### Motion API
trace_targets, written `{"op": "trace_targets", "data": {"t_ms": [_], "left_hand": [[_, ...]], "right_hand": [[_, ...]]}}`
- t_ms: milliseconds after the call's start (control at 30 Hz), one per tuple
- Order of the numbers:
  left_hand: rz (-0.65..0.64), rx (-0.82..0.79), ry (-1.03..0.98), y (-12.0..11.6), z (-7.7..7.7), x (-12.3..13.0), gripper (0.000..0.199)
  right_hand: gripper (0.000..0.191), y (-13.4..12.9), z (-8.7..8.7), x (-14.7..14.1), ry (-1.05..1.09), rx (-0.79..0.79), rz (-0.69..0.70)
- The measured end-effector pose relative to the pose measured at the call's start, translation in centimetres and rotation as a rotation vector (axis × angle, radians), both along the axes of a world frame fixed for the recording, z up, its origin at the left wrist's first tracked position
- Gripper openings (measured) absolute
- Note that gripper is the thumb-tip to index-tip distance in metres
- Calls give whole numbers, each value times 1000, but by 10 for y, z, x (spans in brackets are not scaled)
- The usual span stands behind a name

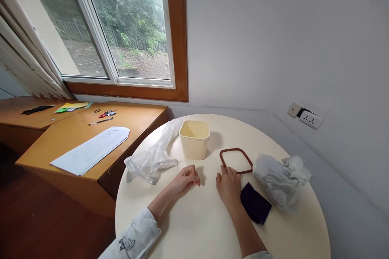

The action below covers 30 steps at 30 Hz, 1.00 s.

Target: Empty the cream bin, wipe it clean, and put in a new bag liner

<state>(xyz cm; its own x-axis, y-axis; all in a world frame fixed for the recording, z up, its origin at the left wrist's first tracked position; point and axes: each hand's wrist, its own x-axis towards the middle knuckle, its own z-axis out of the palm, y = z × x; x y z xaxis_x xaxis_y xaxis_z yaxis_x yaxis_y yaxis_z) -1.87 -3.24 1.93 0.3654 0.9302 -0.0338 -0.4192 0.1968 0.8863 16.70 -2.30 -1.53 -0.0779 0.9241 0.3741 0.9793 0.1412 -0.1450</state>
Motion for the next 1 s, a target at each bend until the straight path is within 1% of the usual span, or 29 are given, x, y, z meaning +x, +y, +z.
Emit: {"op": "trace_targets", "data": {"t_ms": [67, 133, 200, 267, 333, 367, 400, 433, 467, 500, 533, 600, 667, 700, 767, 867, 933, 1000], "left_hand": [[-3, 15, 46, -5, 2, -4, 28], [-10, 32, 88, -12, 8, -9, 27], [-9, 63, 137, -19, 21, -16, 25], [24, 129, 242, -22, 41, -26, 22], [93, 218, 440, -16, 64, -40, 19], [165, 267, 599, -9, 75, -48, 20], [269, 304, 818, 0, 84, -57, 22], [381, 311, 1078, 10, 91, -67, 26], [451, 290, 1176, 22, 95, -78, 30], [494, 262, 1238, 33, 97, -88, 38], [521, 229, 1304, 43, 95, -98, 50], [536, 141, 1427, 59, 86, -115, 76], [508, 51, 1516, 67, 71, -126, 90], [484, 18, 1548, 68, 63, -129, 95], [437, -15, 1591, 66, 48, -131, 98], [410, 5, 1611, 59, 32, -128, 93], [429, 36, 1601, 54, 26, -126, 88], [449, 74, 1572, 50, 25, -125, 82]], "right_hand": [[33, -1, 0, -1, -2, 1, 3], [33, -1, -1, -2, 4, 3, 12], [34, -2, -1, -3, 17, 5, 22], [34, -3, 0, -4, 34, 8, 37], [33, -5, 2, -5, 51, 6, 59], [33, -6, 3, -6, 59, 2, 70], [33, -7, 4, -7, 67, -2, 79], [33, -8, 5, -7, 75, -6, 86], [33, -9, 5, -8, 81, -9, 89], [34, -9, 6, -8, 87, -10, 91], [34, -10, 6, -8, 93, -9, 92], [34, -10, 6, -8, 103, -3, 92], [34, -10, 6, -7, 114, 7, 97], [34, -10, 6, -7, 120, 12, 101], [34, -10, 5, -7, 133, 24, 111], [34, -10, 5, -8, 156, 41, 134], [34, -11, 5, -9, 179, 54, 160], [34, -13, 6, -11, 209, 66, 203]]}}
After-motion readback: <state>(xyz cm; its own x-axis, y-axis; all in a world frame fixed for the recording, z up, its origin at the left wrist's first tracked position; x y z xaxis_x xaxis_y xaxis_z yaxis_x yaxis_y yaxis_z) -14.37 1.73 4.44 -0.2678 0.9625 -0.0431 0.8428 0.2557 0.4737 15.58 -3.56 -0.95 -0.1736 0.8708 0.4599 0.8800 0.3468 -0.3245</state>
